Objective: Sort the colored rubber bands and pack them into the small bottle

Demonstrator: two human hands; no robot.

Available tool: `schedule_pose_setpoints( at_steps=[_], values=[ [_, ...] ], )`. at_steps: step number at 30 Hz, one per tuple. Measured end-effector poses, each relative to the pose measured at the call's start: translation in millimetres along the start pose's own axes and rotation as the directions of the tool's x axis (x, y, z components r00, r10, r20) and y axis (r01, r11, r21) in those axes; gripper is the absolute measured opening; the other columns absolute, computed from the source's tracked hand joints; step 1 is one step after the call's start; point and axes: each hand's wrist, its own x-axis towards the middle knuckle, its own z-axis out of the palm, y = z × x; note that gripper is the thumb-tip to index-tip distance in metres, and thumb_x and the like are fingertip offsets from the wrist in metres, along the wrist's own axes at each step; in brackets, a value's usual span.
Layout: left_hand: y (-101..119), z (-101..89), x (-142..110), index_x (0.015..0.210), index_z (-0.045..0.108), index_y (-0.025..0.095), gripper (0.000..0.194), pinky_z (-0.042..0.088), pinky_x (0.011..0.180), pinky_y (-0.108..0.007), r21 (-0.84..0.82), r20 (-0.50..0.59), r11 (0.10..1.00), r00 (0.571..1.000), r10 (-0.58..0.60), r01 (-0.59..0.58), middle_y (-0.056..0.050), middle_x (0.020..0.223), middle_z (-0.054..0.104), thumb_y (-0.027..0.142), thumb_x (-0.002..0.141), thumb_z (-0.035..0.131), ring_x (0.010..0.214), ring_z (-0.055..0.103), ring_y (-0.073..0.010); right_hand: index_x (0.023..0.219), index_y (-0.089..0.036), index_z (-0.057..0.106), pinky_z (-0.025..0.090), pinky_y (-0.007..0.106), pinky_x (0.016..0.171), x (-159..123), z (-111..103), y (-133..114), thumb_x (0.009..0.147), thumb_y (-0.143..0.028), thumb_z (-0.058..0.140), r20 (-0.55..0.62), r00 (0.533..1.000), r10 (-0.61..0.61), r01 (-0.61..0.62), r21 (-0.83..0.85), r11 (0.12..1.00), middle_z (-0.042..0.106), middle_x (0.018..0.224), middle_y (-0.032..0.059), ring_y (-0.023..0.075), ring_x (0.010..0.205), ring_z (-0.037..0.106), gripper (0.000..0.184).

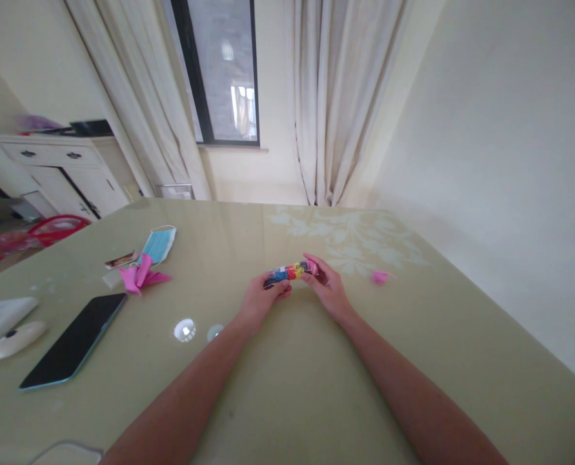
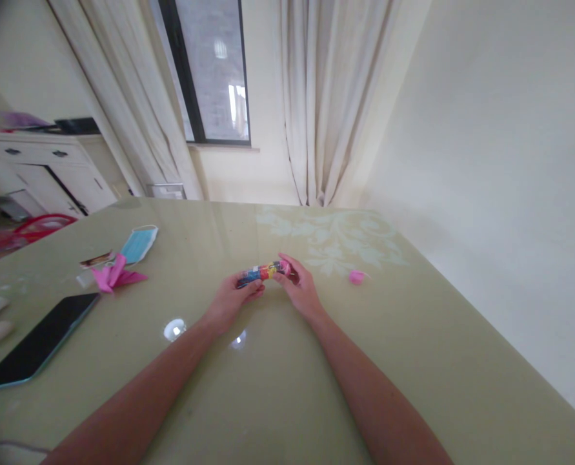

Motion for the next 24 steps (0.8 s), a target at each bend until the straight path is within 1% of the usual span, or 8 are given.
schedule_pose_setpoints(
  at_steps=[5, 8, 10, 13, 15, 17, 20, 24],
  values=[
    [1.7, 2.9, -2.9, 0.091, 0.076, 0.016, 0.041, 0.065, 0.071, -0.027, 0.046, -0.115, 0.999, 0.993, 0.035, -0.030, -0.004, 0.084, 0.078, 0.027, 0.060, 0.099, 0.076, 0.073, -0.0160, 0.134, -0.025, 0.071, 0.057, 0.038, 0.098, 0.4, 0.2, -0.5, 0.085, -0.045, 0.083, -0.009, 1.000, 0.004, -0.004, -0.001, 1.000, 0.076, 0.118, 0.0062, 0.0238, 0.106, 0.071, 0.054],
    [1.1, 3.5, -4.2, 0.093, 0.079, 0.016, 0.040, 0.064, 0.069, -0.026, 0.052, -0.153, 0.998, 0.987, 0.049, -0.041, -0.003, 0.084, 0.078, 0.029, 0.060, 0.099, 0.077, 0.072, -0.0160, 0.133, -0.025, 0.071, 0.056, 0.039, 0.099, 0.9, 0.0, -0.4, 0.085, -0.045, 0.083, -0.023, 1.000, 0.014, -0.014, 0.001, 1.000, 0.075, 0.119, 0.0067, 0.0245, 0.107, 0.071, 0.053],
    [1.1, 3.2, -5.0, 0.096, 0.080, 0.017, 0.041, 0.064, 0.070, -0.025, 0.040, -0.128, 0.998, 0.991, 0.044, -0.039, -0.003, 0.088, 0.078, 0.030, 0.061, 0.098, 0.078, 0.071, -0.0151, 0.132, -0.025, 0.071, 0.056, 0.039, 0.099, 0.9, -0.3, -0.8, 0.085, -0.045, 0.083, -0.020, 1.000, 0.021, -0.021, -0.005, 1.000, 0.075, 0.118, 0.0065, 0.0244, 0.106, 0.071, 0.052],
    [2.3, 1.0, -6.3, 0.100, 0.080, 0.018, 0.044, 0.064, 0.076, -0.026, -0.002, -0.012, 1.000, 1.000, 0.018, -0.018, -0.004, 0.096, 0.079, 0.030, 0.062, 0.099, 0.082, 0.071, -0.0141, 0.131, -0.025, 0.071, 0.056, 0.039, 0.100, 0.2, -1.1, -2.6, 0.085, -0.043, 0.084, 0.026, 0.999, 0.026, -0.026, -0.012, 1.000, 0.075, 0.116, 0.0056, 0.0237, 0.105, 0.070, 0.051],
    [3.4, -1.4, -6.6, 0.101, 0.080, 0.018, 0.046, 0.064, 0.083, -0.028, -0.042, 0.069, 0.999, 0.998, -0.011, 0.014, -0.005, 0.100, 0.080, 0.029, 0.061, 0.100, 0.086, 0.073, -0.0149, 0.130, -0.025, 0.072, 0.055, 0.039, 0.101, -0.7, -1.9, -4.2, 0.084, -0.041, 0.084, 0.071, 0.997, 0.026, -0.025, -0.012, 1.000, 0.075, 0.116, 0.0055, 0.0237, 0.106, 0.070, 0.050],
    [4.1, -4.1, -6.2, 0.101, 0.079, 0.017, 0.045, 0.063, 0.090, -0.030, -0.057, 0.123, 0.998, 0.992, -0.033, 0.040, -0.007, 0.101, 0.081, 0.027, 0.062, 0.100, 0.088, 0.074, -0.0156, 0.130, -0.025, 0.072, 0.055, 0.040, 0.102, -1.8, -2.8, -5.7, 0.084, -0.041, 0.085, 0.112, 0.993, 0.024, -0.023, -0.011, 1.000, 0.074, 0.117, 0.0059, 0.0239, 0.107, 0.070, 0.050],
    [3.9, -7.0, -4.2, 0.100, 0.079, 0.016, 0.041, 0.062, 0.095, -0.032, -0.020, 0.147, 0.999, 0.989, -0.032, 0.036, -0.007, 0.097, 0.081, 0.027, 0.066, 0.098, 0.085, 0.075, -0.0160, 0.130, -0.024, 0.072, 0.055, 0.039, 0.102, -3.0, -3.9, -7.7, 0.085, -0.040, 0.085, 0.137, 0.990, 0.020, -0.018, -0.015, 1.000, 0.074, 0.118, 0.0061, 0.0236, 0.108, 0.070, 0.049],
    [2.6, -7.6, -0.6, 0.097, 0.079, 0.015, 0.039, 0.064, 0.091, -0.034, 0.059, 0.128, 0.998, 0.992, -0.001, -0.007, -0.005, 0.090, 0.081, 0.030, 0.066, 0.097, 0.080, 0.074, -0.0163, 0.130, -0.025, 0.072, 0.056, 0.038, 0.099, -3.3, -3.9, -9.4, 0.085, -0.041, 0.084, 0.119, 0.993, 0.015, -0.012, -0.028, 1.000, 0.074, 0.116, 0.0056, 0.0234, 0.106, 0.069, 0.050]
  ],
)
